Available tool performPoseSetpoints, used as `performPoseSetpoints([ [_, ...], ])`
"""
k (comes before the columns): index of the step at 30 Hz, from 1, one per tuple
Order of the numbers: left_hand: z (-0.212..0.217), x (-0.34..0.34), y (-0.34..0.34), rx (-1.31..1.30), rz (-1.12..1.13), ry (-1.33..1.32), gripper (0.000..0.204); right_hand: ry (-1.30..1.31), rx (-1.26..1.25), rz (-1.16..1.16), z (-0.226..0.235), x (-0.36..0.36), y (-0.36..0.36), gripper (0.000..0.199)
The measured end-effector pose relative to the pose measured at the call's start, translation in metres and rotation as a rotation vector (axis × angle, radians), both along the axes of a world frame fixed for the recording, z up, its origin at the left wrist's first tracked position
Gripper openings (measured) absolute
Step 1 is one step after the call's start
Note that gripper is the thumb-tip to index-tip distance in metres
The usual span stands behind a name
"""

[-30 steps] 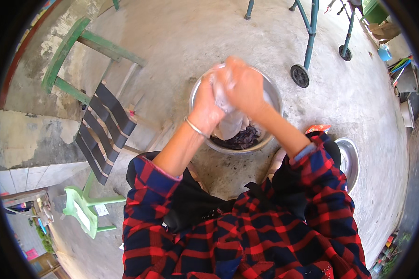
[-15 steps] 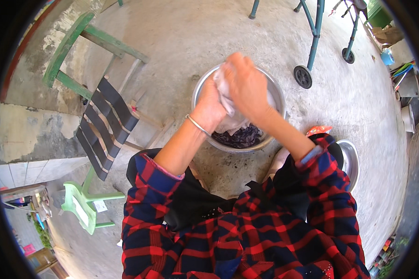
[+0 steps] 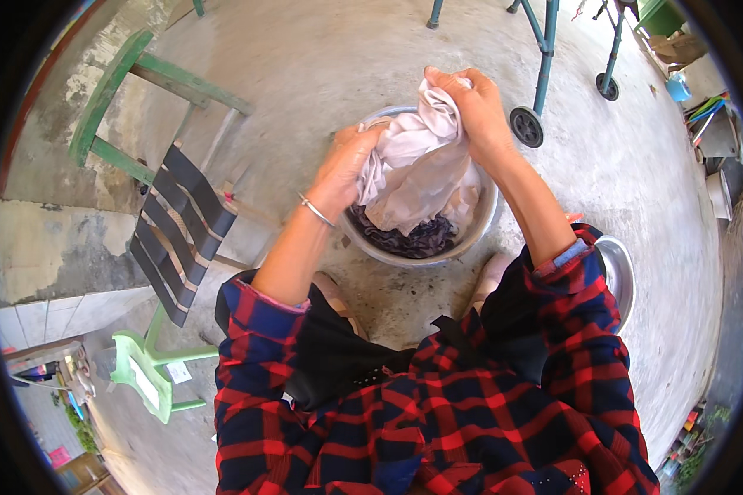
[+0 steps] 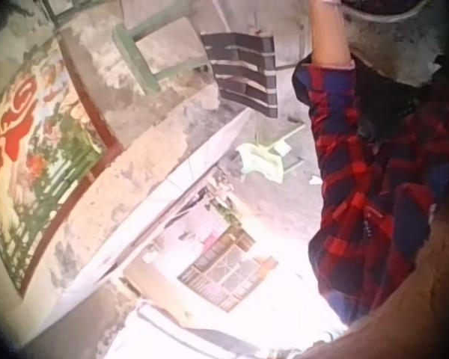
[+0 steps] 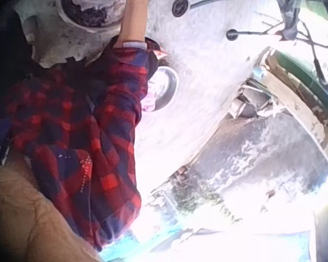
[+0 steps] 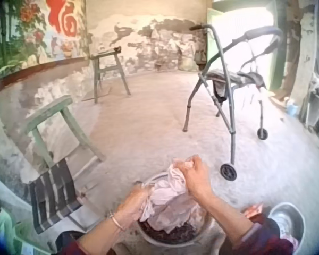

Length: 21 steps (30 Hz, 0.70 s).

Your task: The person washes a light-colored cloth by hand in a metal basin filled with soapy water. They repeatedly scrub, wring, and rinse the cloth, occasionally lifting it to inspect it before continuing to wash it in the basin.

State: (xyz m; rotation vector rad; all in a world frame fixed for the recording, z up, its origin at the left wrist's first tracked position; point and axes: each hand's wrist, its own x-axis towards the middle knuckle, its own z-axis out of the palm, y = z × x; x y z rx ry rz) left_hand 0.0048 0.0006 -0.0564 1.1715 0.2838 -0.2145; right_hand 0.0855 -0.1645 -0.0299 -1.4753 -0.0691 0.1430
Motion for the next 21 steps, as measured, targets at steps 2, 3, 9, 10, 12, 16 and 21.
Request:
performPoseSetpoints([
  [2,-0.011,0.007,0.018,0.295,-0.090,0.029,0.034,0.057,0.176,0.093,0.012,-0.008,0.001,0.042],
  [3,-0.007,0.006,0.016,0.281,-0.080,-0.087,0.040,0.086,0.264,0.136,0.019,-0.014,0.002,0.040],
  [9,0.035,-0.004,-0.008,0.413,-0.311,-0.426,0.066,0.106,0.377,0.326,0.026,-0.019,0.004,0.040],
  [10,0.027,0.000,-0.012,0.434,-0.327,-0.383,0.064,0.071,0.438,0.320,0.025,-0.019,0.004,0.041],
  [12,0.015,0.003,-0.013,0.276,-0.222,-0.348,0.060,0.009,0.529,0.375,0.022,-0.014,0.006,0.039],
  [16,0.005,0.011,-0.005,0.018,-0.061,-0.264,0.047,-0.096,0.309,0.443,0.016,-0.001,-0.012,0.040],
  [21,0.012,0.018,-0.001,-0.207,0.121,-0.372,0.047,-0.031,-0.595,0.593,-0.021,-0.001,-0.023,0.058],
])
